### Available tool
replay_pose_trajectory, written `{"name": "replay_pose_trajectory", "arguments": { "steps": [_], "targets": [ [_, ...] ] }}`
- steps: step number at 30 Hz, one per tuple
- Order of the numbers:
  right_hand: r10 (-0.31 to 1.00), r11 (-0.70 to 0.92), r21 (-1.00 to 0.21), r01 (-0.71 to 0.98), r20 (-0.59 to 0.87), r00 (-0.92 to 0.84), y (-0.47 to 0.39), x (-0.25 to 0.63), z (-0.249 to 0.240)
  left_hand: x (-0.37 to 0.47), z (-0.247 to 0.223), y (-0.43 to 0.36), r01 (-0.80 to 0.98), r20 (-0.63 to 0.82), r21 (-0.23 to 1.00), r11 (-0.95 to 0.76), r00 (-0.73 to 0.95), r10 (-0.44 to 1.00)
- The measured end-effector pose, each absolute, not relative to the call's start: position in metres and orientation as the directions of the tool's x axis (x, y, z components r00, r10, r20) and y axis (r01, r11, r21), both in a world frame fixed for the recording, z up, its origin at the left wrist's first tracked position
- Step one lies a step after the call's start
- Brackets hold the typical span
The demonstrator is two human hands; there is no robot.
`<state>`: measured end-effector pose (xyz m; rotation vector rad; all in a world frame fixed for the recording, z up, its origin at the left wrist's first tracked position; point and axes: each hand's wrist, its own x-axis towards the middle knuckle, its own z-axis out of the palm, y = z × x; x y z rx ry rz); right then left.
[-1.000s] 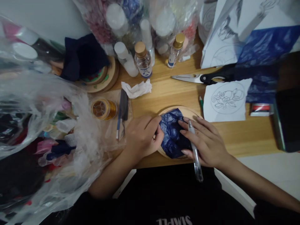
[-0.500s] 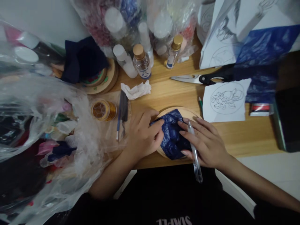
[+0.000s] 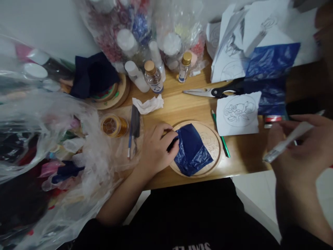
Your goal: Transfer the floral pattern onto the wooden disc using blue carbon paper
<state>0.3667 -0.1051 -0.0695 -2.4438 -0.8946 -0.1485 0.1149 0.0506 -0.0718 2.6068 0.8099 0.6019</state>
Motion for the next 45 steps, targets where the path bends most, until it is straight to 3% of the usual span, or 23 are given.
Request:
{"name": "replay_pose_trajectory", "arguments": {
  "steps": [2,4,10,12,15,18,21,26,28,31,34,39,45],
  "targets": [
    [0.509,-0.745,-0.354,0.565,0.246,0.825,-0.101,0.374,-0.066,0.115,-0.073,0.051,0.447,0.291,0.451,-0.773,0.745,0.601],
    [0.505,-0.779,-0.343,0.524,0.151,0.850,-0.095,0.376,-0.063,0.115,-0.073,0.051,0.444,0.290,0.461,-0.768,0.743,0.603],
    [0.551,-0.712,-0.524,0.468,-0.003,0.835,-0.082,0.377,-0.069,0.115,-0.074,0.053,0.431,0.292,0.483,-0.762,0.741,0.605],
    [0.557,-0.604,-0.671,0.429,0.030,0.830,-0.079,0.378,-0.069,0.115,-0.074,0.053,0.429,0.295,0.492,-0.757,0.736,0.609],
    [0.507,-0.331,-0.842,0.426,0.223,0.833,-0.078,0.377,-0.063,0.115,-0.074,0.053,0.418,0.291,0.520,-0.745,0.733,0.615],
    [0.459,-0.080,-0.874,0.479,0.395,0.796,-0.078,0.374,-0.055,0.114,-0.074,0.054,0.407,0.285,0.545,-0.733,0.732,0.618],
    [0.494,0.043,-0.918,0.393,0.362,0.791,-0.080,0.365,-0.053,0.114,-0.075,0.054,0.400,0.283,0.561,-0.725,0.730,0.622],
    [0.751,-0.131,-0.983,0.127,-0.015,0.661,-0.084,0.338,-0.068,0.113,-0.076,0.054,0.397,0.290,0.567,-0.722,0.724,0.626],
    [0.802,-0.162,-0.984,0.076,-0.086,0.591,-0.085,0.333,-0.076,0.113,-0.076,0.055,0.397,0.282,0.573,-0.717,0.725,0.628],
    [0.760,-0.100,-0.988,0.121,0.002,0.649,-0.084,0.337,-0.084,0.110,-0.074,0.057,0.389,0.250,0.595,-0.703,0.742,0.622],
    [0.632,-0.043,-0.987,0.157,0.094,0.769,-0.079,0.347,-0.083,0.107,-0.071,0.061,0.361,0.185,0.614,-0.702,0.799,0.572],
    [0.452,-0.053,-0.995,0.083,0.050,0.890,-0.073,0.354,-0.073,0.103,-0.070,0.064,0.334,0.104,0.577,-0.745,0.875,0.473],
    [0.477,0.017,-1.000,-0.010,-0.001,0.879,-0.074,0.352,-0.070,0.105,-0.071,0.062,0.373,0.063,0.526,-0.765,0.879,0.472]
  ]
}}
